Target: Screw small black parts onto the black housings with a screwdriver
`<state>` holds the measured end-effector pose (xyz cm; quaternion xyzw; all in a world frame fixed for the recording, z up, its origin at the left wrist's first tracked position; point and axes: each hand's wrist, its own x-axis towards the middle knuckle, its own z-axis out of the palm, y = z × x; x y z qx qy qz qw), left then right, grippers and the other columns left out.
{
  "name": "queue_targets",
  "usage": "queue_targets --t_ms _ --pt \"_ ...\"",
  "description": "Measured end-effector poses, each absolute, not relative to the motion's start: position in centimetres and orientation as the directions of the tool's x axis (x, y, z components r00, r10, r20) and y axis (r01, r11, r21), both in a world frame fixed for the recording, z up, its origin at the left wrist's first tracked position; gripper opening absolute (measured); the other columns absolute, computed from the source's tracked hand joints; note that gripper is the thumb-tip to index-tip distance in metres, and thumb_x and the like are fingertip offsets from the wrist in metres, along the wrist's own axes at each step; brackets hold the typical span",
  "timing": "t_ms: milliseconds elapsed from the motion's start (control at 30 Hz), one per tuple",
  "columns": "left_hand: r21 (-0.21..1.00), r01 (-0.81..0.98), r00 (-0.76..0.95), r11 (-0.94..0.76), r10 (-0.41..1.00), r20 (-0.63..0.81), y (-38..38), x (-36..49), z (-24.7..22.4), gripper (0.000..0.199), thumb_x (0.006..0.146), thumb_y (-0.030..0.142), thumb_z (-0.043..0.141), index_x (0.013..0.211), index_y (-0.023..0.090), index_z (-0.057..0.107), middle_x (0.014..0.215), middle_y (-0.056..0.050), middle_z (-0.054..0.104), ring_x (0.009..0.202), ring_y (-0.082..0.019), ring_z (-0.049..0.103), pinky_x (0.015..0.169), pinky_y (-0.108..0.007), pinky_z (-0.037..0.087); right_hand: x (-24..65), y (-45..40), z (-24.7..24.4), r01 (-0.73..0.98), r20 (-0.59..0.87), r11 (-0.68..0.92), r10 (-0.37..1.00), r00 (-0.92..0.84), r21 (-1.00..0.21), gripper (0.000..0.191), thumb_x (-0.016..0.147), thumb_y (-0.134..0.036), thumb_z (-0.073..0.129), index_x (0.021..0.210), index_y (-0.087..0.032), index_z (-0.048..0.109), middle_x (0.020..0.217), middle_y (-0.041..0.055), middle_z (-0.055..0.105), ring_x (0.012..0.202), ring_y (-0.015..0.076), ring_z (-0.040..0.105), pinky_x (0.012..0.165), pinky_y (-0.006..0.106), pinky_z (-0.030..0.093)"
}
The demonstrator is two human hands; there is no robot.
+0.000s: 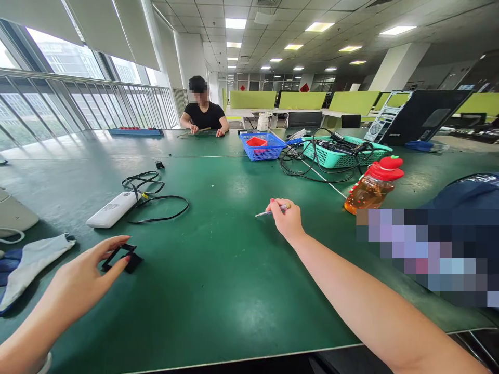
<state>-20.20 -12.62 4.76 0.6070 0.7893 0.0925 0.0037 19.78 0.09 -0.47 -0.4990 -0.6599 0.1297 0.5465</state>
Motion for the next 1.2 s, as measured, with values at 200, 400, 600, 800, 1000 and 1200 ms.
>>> queue_targets --t_ms 200,400,600,800,1000,1200 --pt "0.071 0.987 -0.141 0.141 0.990 0.000 -11.9 -19.0 3.8 0.062 0.086 0.049 0.030 0.137 0.020 0.049 0.117 -0.009 0.071 0.102 -0.029 0.068 0.086 -0.039 0.051 19.9 0.2 -0.6 0.515 0.574 0.453 0.813 0.097 -0.728 0.044 0.090 -0.039 0.042 0.053 -0.022 0.059 0.051 -0.0001 0.057 0.057 0.0158 0.056 0.060 0.029 0.041" --pt "0.029 0.997 -0.076 0.075 0.995 0.064 -12.0 -19.5 2.9 0.064 0.083 0.052 0.035 0.137 0.019 0.049 0.132 -0.010 0.063 0.113 -0.031 0.064 0.095 -0.042 0.049 19.9 0.2 -0.5 0.513 0.597 0.476 0.797 0.090 -0.714 0.044 0.090 -0.038 0.043 0.053 -0.022 0.059 0.052 0.0001 0.059 0.060 0.0164 0.058 0.063 0.029 0.042" --pt "-0.026 0.983 -0.182 0.183 0.983 0.035 -11.5 -18.9 4.1 0.049 0.086 0.049 0.034 0.115 0.025 0.066 0.107 -0.005 0.074 0.093 -0.030 0.069 0.082 -0.042 0.052 19.7 -0.1 -0.3 0.523 0.606 0.485 0.791 0.080 -0.701 0.044 0.091 -0.036 0.043 0.053 -0.022 0.060 0.052 -0.0004 0.058 0.058 0.0160 0.056 0.066 0.031 0.043" --pt "0.152 0.958 0.225 -0.242 0.967 0.122 -7.5 -11.1 5.0 0.036 0.086 0.041 0.049 0.115 0.028 0.066 0.120 -0.002 0.070 0.111 -0.026 0.063 0.097 -0.037 0.047 19.6 0.0 -0.3 0.522 0.638 0.548 0.770 -0.009 -0.654 0.039 0.092 -0.036 0.045 0.062 -0.023 0.066 0.058 -0.0001 0.064 0.061 0.0168 0.059 0.071 0.033 0.044" --pt "0.231 0.886 0.379 -0.402 0.915 0.140 -1.2 -1.5 2.8 0.043 0.084 0.027 0.060 0.126 0.023 0.058 0.115 -0.010 0.071 0.108 -0.029 0.064 0.094 -0.040 0.048 19.7 -0.2 0.0 0.509 0.709 0.702 0.667 -0.228 -0.498 0.017 0.089 -0.031 0.055 0.083 -0.025 0.070 0.083 0.0010 0.074 0.084 0.0194 0.064 0.084 0.037 0.044" --pt "0.460 0.806 0.344 -0.373 0.927 0.148 1.9 1.5 0.7 0.046 0.078 0.021 0.068 0.122 0.022 0.058 0.108 -0.008 0.073 0.102 -0.027 0.067 0.090 -0.039 0.052 19.9 -0.7 0.5 0.540 0.799 0.753 0.558 -0.223 -0.375 0.027 0.092 -0.034 0.051 0.072 -0.023 0.065 0.069 0.0007 0.068 0.074 0.0177 0.061 0.085 0.038 0.041"
